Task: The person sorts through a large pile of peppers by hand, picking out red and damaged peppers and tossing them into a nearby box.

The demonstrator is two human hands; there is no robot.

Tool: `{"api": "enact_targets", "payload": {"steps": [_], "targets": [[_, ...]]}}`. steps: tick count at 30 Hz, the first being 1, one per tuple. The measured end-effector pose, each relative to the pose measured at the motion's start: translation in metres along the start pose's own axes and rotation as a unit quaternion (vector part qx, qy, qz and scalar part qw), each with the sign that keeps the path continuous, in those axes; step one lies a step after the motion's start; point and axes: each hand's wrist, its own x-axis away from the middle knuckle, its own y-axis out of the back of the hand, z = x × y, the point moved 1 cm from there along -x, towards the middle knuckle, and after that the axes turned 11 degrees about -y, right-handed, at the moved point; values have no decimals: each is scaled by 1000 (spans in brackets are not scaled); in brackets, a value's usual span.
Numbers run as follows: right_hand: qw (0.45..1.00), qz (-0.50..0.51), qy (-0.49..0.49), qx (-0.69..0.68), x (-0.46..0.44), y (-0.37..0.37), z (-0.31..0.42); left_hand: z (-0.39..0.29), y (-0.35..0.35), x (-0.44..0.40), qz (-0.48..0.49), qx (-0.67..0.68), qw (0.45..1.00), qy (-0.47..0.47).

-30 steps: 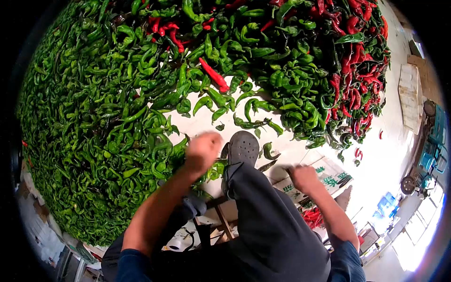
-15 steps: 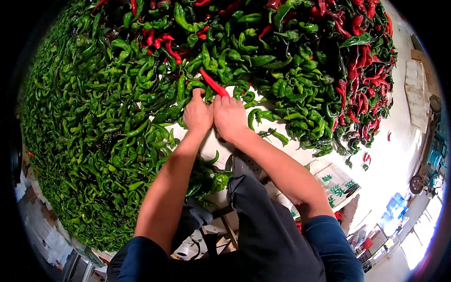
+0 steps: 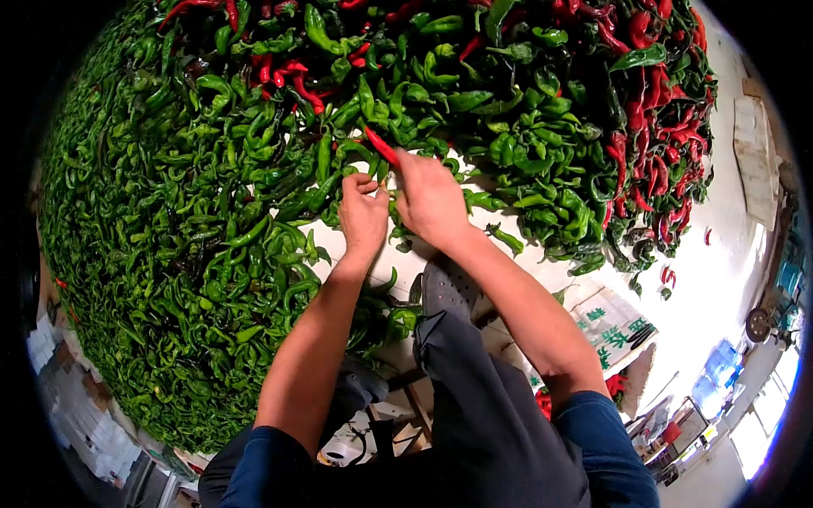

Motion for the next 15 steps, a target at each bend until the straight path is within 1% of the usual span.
{"api": "enact_targets", "payload": {"steps": [2,3,6,7,10,11,12,14,15], "targets": [[998,0,26,55,-12,-15,5,-2,1,1,8,34,999,3],[990,83,14,113,-15,-21,2,-3,1,0,14,43,999,18],[986,141,-3,92,-10,-34,0,-11,2,-3,31,14,998,53],[980,175,-84,39,-9,-39,-2,-7,-1,-3,24,49,996,65],[957,175,-229,27,-7,-32,-3,10,-12,-6,46,138,986,78],[942,206,-264,22,-8,-28,-3,9,-13,-9,70,136,985,76],[935,205,-288,-17,-7,-27,-6,10,-14,-10,93,193,969,121],[916,200,-335,-93,-7,-25,-17,9,-12,-13,138,303,919,211],[902,173,-316,-240,-4,-34,-25,-2,-6,-13,160,323,903,235]]}}
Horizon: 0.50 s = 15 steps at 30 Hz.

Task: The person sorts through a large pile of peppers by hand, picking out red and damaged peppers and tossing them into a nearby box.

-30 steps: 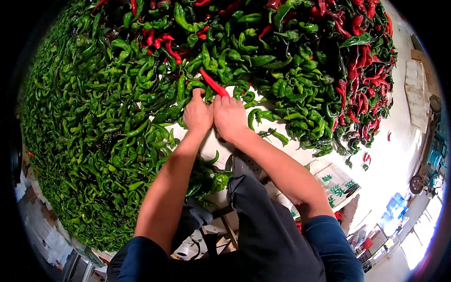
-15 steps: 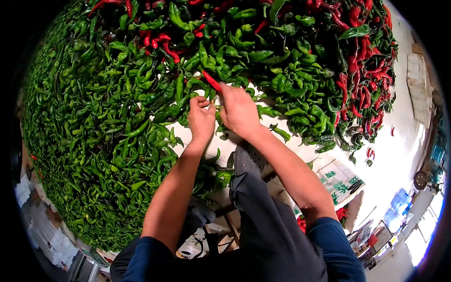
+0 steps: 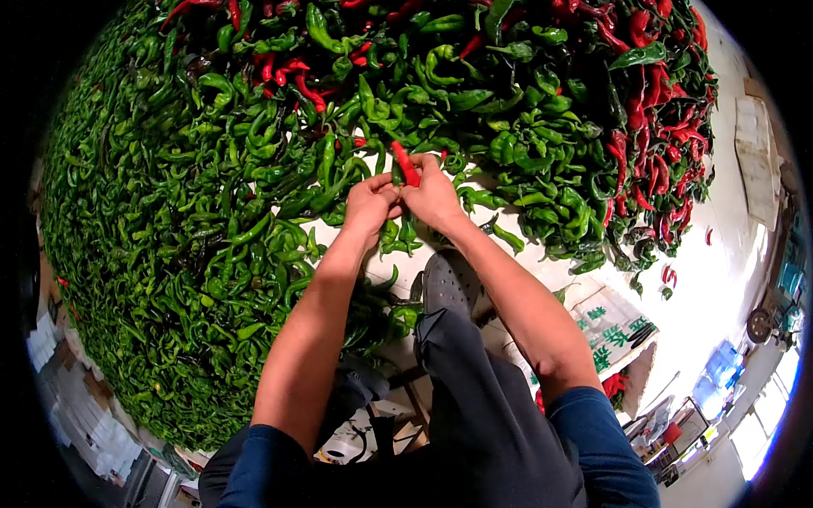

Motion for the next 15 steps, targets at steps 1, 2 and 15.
{"api": "enact_targets", "payload": {"steps": [1,2,15], "targets": [[997,49,-33,-49,-5,1,-13,-12,-4,6,1,-10,1000,5],[988,99,-67,-97,-4,3,-12,-19,-6,11,2,-19,1000,10],[799,278,-180,-503,31,35,-19,3,25,57,-13,26,999,15]]}}
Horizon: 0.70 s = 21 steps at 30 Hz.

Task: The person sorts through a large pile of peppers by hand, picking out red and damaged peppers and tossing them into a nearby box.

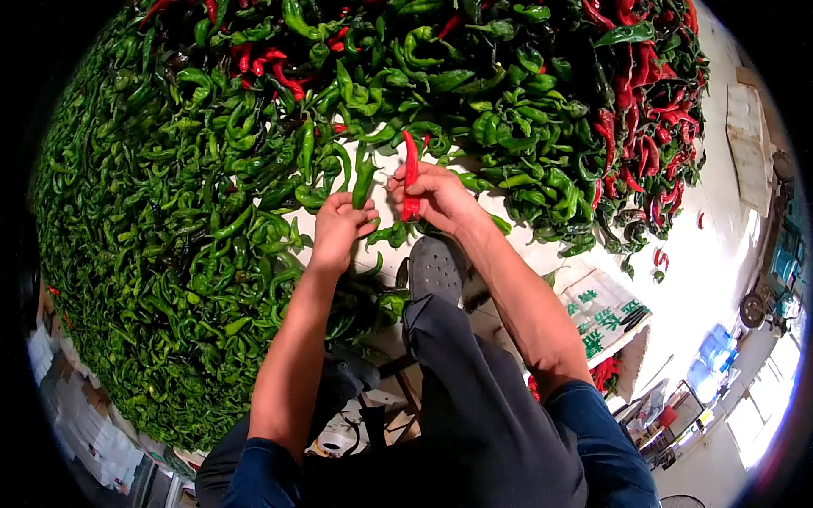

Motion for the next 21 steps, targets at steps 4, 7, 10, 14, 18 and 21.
{"api": "enact_targets", "payload": {"steps": [4,7,10,14,18,21], "targets": [[996,70,-2,-58,6,6,1,25,-12,20,50,-276,938,-205],[996,80,-19,-30,12,6,5,37,-24,29,52,-405,864,-295],[997,68,-24,-30,17,5,6,27,-43,37,25,-497,799,-336],[995,-23,7,97,38,-3,13,30,-67,29,-51,-584,738,-334],[946,-186,42,264,63,10,1,29,-75,20,-69,-601,732,-315],[955,-138,62,254,70,21,-12,30,-69,20,-53,-602,729,-322]]}}
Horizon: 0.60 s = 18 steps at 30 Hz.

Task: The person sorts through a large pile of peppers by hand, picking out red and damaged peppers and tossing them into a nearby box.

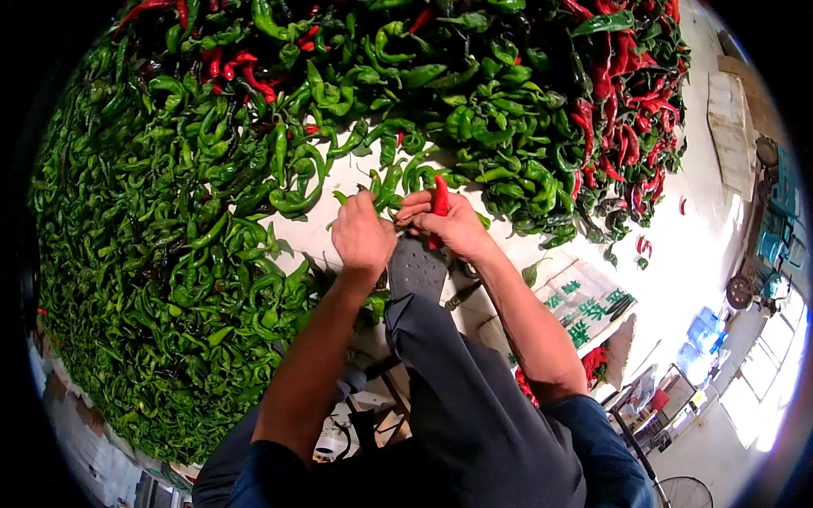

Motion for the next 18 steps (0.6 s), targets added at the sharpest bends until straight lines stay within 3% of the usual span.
{"api": "enact_targets", "payload": {"steps": [4,7,14,17,18], "targets": [[994,-7,37,100,8,-15,12,0,6,1,4,1,1000,-17],[991,49,104,66,2,-20,8,-1,1,0,2,-2,1000,-18],[989,38,119,74,1,-21,9,4,2,-4,45,-27,997,-54],[998,-54,22,13,2,-19,6,11,-5,-6,27,-24,999,-37],[990,-109,-1,92,0,-15,4,13,-5,-6,14,-8,999,-31]]}}
